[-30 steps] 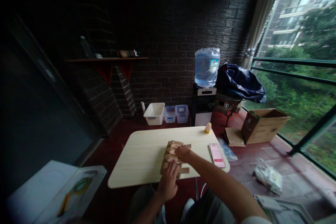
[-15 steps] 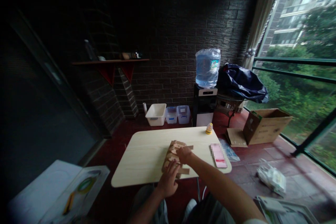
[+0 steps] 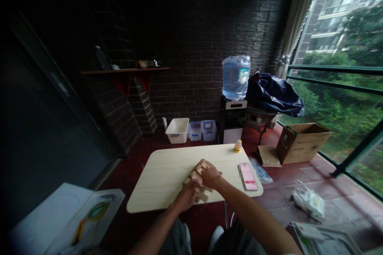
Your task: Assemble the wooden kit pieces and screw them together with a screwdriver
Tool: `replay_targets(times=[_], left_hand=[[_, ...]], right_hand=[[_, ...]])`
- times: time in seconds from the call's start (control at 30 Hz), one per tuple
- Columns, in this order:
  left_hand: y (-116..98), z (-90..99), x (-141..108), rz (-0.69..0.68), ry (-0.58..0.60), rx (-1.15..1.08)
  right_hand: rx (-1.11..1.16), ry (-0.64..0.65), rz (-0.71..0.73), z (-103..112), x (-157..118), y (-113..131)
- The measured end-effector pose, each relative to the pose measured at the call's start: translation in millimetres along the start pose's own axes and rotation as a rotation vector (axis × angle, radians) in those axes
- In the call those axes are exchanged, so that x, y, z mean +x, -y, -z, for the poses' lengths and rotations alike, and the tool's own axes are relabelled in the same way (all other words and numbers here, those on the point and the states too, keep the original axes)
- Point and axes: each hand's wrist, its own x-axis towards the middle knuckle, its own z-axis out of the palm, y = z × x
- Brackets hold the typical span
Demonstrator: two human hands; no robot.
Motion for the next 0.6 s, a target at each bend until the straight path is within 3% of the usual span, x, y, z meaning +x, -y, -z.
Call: replay_targets(times=[0.17,0.3,0.43,0.6], left_hand=[[-3.9,-3.0,7.8,0.051,-0.109,-0.029],[-8.8,-10.4,16.1,0.158,-0.171,0.011],[-12.0,-9.1,24.2,0.200,-0.147,0.025],[-14.6,1.3,34.0,0.196,-0.125,0.005]], right_hand=[[0.068,0.055,-0.071,10.7,-13.1,-2.0],[0.208,0.053,-0.181,7.0,-23.3,-10.3],[0.442,-0.094,-0.280,-14.7,-40.6,-29.7],[0.710,-0.265,-0.302,-40.6,-66.3,-52.5]])
